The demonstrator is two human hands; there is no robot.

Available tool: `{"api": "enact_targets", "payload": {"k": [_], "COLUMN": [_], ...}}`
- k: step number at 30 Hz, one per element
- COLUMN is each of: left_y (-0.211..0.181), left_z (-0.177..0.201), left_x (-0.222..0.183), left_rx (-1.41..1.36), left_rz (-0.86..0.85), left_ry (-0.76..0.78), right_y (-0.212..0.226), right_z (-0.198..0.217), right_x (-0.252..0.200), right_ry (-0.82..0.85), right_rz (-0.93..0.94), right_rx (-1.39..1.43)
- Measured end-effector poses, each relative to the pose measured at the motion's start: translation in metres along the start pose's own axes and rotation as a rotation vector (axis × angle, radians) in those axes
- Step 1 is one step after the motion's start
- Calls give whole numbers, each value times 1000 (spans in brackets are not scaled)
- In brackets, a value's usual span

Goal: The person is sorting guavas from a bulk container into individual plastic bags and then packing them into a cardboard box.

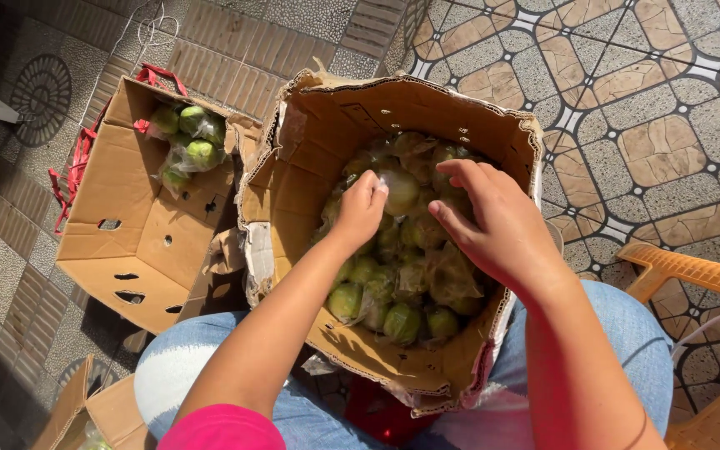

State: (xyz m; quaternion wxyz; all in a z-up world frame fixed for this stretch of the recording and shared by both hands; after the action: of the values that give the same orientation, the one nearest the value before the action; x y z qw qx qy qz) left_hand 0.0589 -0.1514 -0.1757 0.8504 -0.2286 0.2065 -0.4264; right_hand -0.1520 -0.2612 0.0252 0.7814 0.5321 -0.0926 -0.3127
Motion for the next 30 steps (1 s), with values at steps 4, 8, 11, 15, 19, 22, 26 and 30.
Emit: {"api": "enact_targets", "payload": {"k": [4,8,11,15,19,22,26,30], "left_y": [-60,-62,-48,-54,-63,-69,-70,-54], "left_z": [99,142,148,152,168,183,193,191], "left_x": [-49,-111,-138,-141,-141,-146,-151,-149], "left_rx": [-172,-794,-914,-981,-903,-769,-748,-704], "left_rz": [-96,256,346,293,178,91,88,82], "left_ry": [-116,-33,-17,-38,-60,-90,-150,-198], "right_y": [5,0,7,17,23,13,8,4], "right_z": [3,-25,-57,-91,-100,-104,-117,-126], "right_x": [-2,-1,-3,-9,-9,-10,-10,-10], "right_ry": [-190,-123,19,215,259,257,316,371], "right_rz": [164,-12,-127,-201,-65,-87,-83,-19], "right_rx": [167,555,694,810,733,734,901,1134]}}
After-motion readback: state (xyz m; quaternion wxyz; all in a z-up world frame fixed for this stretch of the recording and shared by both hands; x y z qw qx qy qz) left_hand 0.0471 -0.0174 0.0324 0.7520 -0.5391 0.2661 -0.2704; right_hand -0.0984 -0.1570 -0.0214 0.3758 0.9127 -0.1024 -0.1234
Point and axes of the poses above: each hand's wrist, its own x-axis towards the middle knuckle, its own z-axis out of the back of the hand, y = z × x, the point moved 7 cm from there along x, towards the middle knuckle, and after that the axes turned 15 degrees about x, right-handed, at the moved point
